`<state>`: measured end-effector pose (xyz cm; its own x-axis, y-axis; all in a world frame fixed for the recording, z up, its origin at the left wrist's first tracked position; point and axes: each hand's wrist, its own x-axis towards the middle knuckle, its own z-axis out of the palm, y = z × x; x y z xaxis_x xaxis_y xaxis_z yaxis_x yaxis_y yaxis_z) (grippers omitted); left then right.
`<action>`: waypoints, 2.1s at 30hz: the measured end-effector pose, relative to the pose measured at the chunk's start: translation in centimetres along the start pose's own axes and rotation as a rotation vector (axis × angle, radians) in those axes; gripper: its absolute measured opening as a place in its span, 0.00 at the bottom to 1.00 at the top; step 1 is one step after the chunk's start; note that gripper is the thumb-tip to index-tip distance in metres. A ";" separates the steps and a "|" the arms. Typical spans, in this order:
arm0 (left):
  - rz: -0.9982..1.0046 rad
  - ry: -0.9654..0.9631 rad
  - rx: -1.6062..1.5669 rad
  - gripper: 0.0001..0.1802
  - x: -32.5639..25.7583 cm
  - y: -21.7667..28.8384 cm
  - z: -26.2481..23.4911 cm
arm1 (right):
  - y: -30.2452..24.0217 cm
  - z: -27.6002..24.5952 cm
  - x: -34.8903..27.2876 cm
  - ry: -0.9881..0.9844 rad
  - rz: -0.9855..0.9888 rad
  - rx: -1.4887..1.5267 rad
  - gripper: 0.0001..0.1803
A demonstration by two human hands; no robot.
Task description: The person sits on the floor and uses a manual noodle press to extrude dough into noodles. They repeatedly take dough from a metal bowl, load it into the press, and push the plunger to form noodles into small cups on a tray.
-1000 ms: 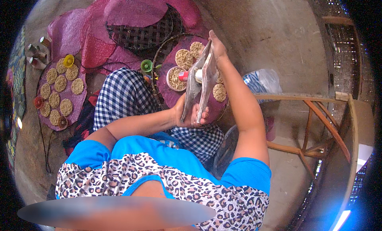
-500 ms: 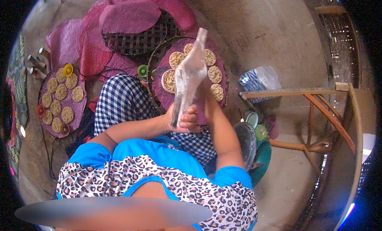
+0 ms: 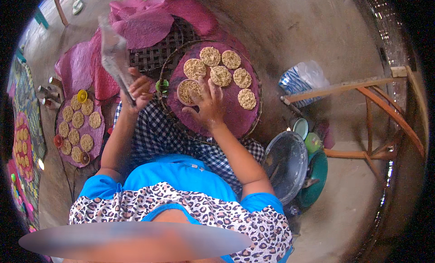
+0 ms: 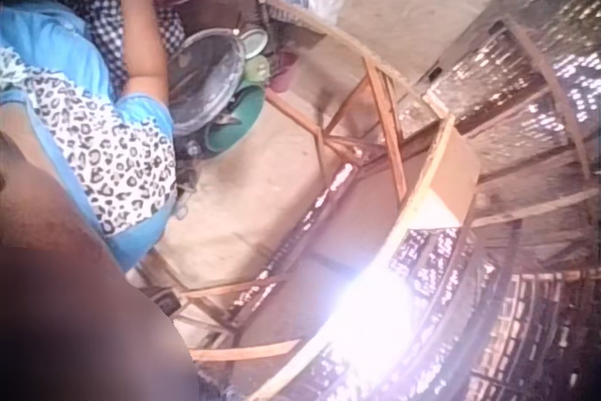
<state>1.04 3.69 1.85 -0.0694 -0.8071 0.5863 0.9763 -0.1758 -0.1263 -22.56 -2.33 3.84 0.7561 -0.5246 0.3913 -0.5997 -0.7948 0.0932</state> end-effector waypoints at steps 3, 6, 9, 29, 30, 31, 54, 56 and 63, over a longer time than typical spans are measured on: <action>0.074 0.025 0.013 0.21 -1.0 2.0 -0.1 | 1.2 0.7 -0.2 0.063 0.203 0.229 0.29; 0.095 0.035 0.022 0.20 -1.7 2.4 -0.9 | 4.4 1.9 0.7 0.205 0.409 0.283 0.20; 0.091 0.061 0.043 0.20 -1.8 2.5 -1.5 | 6.8 2.9 1.5 0.140 0.521 0.084 0.16; 0.021 0.063 0.087 0.27 -2.0 2.3 -1.8 | 7.8 -2.2 -4.4 -0.021 0.489 0.479 0.10; 0.005 0.063 0.075 0.28 -1.9 2.4 -1.8 | 7.1 -2.5 -4.6 -0.066 0.636 0.725 0.14; 0.009 0.052 0.086 0.28 -1.9 2.4 -1.8 | 6.3 -2.8 -4.8 -0.088 0.755 0.979 0.18; -0.065 0.025 0.217 0.28 -2.5 2.0 -2.2 | 1.1 2.0 0.5 0.204 0.565 0.773 0.53; -0.043 0.004 0.291 0.29 -2.5 1.9 -2.0 | 3.1 1.1 -0.1 0.300 0.817 1.305 0.54; 0.005 0.024 0.322 0.24 -2.0 1.6 -1.1 | 2.7 -2.6 -3.6 0.041 0.571 0.271 0.59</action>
<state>2.52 4.36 -0.39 -0.0653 -0.8214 0.5666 0.9911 0.0129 0.1328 -27.58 -1.80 5.10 0.3228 -0.8809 0.3460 -0.8140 -0.4450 -0.3734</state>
